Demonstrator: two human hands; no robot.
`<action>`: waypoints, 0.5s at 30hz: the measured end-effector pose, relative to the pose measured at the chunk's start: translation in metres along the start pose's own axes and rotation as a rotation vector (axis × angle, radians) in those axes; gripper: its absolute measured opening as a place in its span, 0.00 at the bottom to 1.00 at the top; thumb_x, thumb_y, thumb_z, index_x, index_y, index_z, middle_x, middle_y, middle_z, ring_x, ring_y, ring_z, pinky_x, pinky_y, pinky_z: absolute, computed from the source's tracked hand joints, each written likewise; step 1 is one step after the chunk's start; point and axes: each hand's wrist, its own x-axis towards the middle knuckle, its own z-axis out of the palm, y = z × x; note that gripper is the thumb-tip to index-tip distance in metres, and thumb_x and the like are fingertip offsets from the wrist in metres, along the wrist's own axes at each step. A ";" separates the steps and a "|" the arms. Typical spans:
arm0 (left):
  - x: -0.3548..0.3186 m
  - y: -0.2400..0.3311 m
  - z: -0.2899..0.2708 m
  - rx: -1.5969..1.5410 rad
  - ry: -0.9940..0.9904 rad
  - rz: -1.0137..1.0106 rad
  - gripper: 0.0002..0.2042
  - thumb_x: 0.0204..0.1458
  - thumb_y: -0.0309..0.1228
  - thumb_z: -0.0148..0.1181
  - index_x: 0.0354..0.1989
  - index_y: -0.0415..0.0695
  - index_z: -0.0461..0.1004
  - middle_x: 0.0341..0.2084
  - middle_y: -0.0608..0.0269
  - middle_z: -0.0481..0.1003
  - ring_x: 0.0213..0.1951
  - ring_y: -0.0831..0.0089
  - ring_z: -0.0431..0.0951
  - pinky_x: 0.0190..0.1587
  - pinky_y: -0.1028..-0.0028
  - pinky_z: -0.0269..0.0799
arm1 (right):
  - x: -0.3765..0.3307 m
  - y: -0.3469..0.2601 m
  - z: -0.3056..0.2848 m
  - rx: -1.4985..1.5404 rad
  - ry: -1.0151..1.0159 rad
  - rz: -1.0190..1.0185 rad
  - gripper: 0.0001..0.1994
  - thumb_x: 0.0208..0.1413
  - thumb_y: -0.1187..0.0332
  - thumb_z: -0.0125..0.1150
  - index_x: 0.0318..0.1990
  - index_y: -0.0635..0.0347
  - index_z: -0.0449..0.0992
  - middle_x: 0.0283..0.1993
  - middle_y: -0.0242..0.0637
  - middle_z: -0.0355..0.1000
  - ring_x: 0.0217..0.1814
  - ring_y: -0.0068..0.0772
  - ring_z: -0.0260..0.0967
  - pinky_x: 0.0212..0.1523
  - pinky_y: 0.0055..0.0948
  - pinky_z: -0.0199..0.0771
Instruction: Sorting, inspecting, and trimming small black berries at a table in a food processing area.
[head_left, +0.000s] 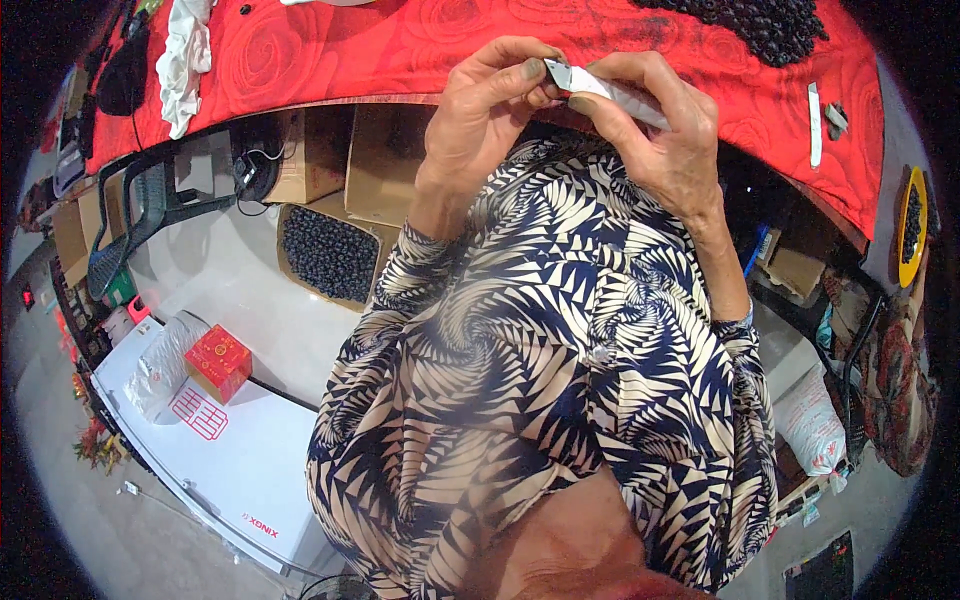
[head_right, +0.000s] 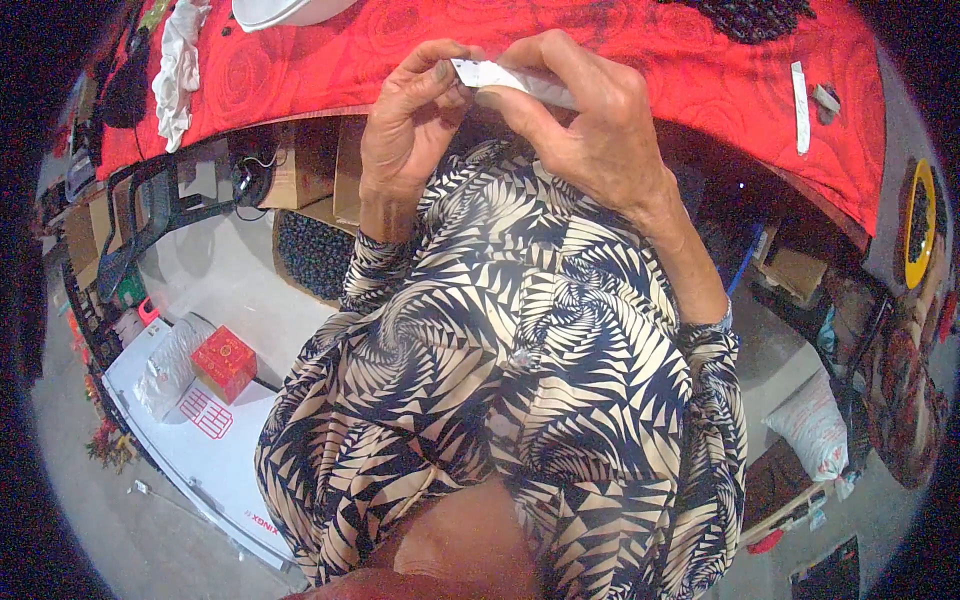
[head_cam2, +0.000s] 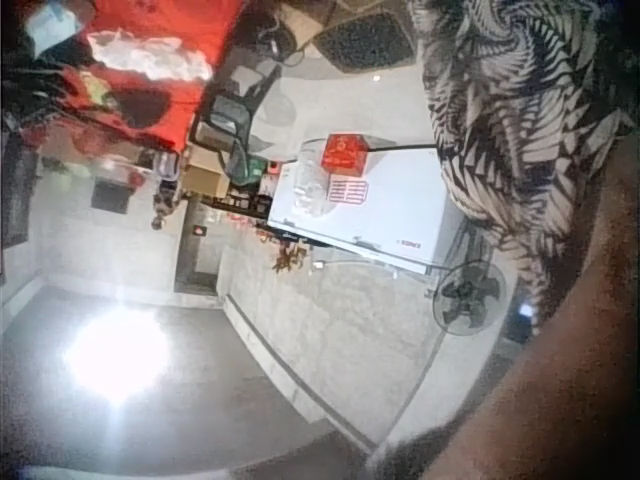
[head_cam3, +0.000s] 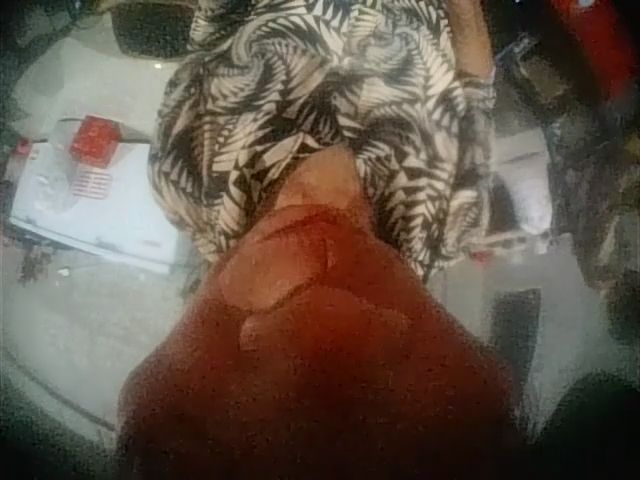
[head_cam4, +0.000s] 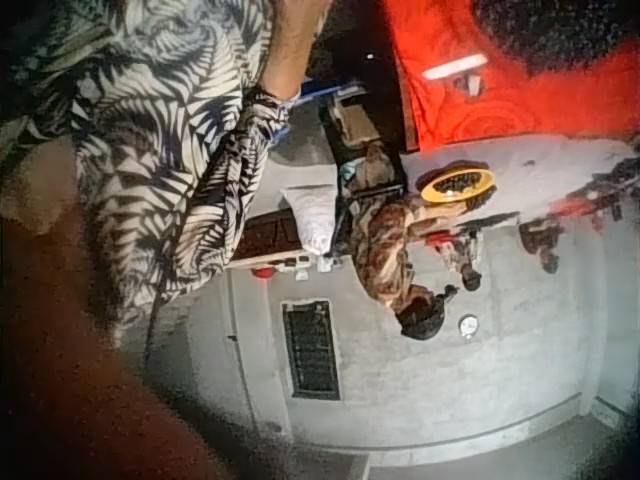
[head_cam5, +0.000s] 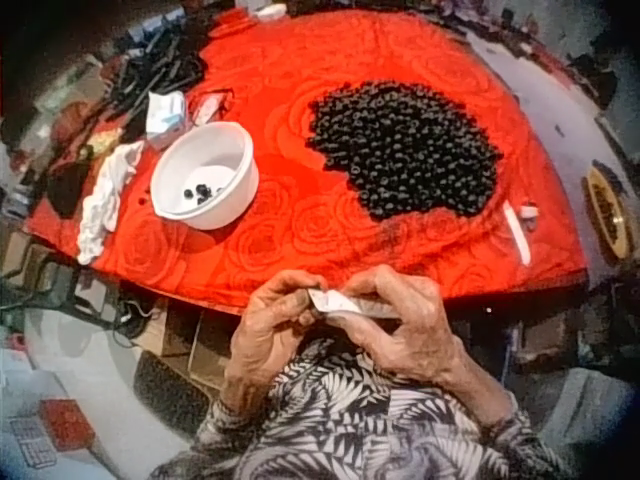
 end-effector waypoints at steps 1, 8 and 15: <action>0.000 -0.001 0.001 0.008 0.019 0.008 0.08 0.53 0.23 0.53 0.40 0.36 0.72 0.33 0.58 0.75 0.32 0.77 0.73 0.38 0.80 0.70 | 0.000 0.000 0.000 0.010 0.004 0.004 0.12 0.43 0.73 0.66 0.36 0.64 0.72 0.30 0.41 0.74 0.31 0.36 0.75 0.31 0.28 0.74; 0.001 0.001 0.002 -0.017 0.028 0.001 0.08 0.53 0.23 0.53 0.41 0.36 0.71 0.34 0.58 0.75 0.33 0.77 0.73 0.38 0.81 0.70 | 0.000 -0.003 0.000 0.008 0.006 -0.018 0.12 0.43 0.73 0.66 0.36 0.64 0.72 0.30 0.41 0.74 0.31 0.35 0.75 0.30 0.28 0.74; 0.001 0.000 -0.002 0.002 0.056 0.007 0.08 0.53 0.23 0.53 0.40 0.36 0.71 0.35 0.56 0.74 0.33 0.77 0.73 0.37 0.81 0.71 | 0.000 0.000 0.001 -0.004 0.001 -0.026 0.12 0.43 0.73 0.66 0.36 0.63 0.72 0.30 0.41 0.74 0.30 0.35 0.75 0.30 0.28 0.74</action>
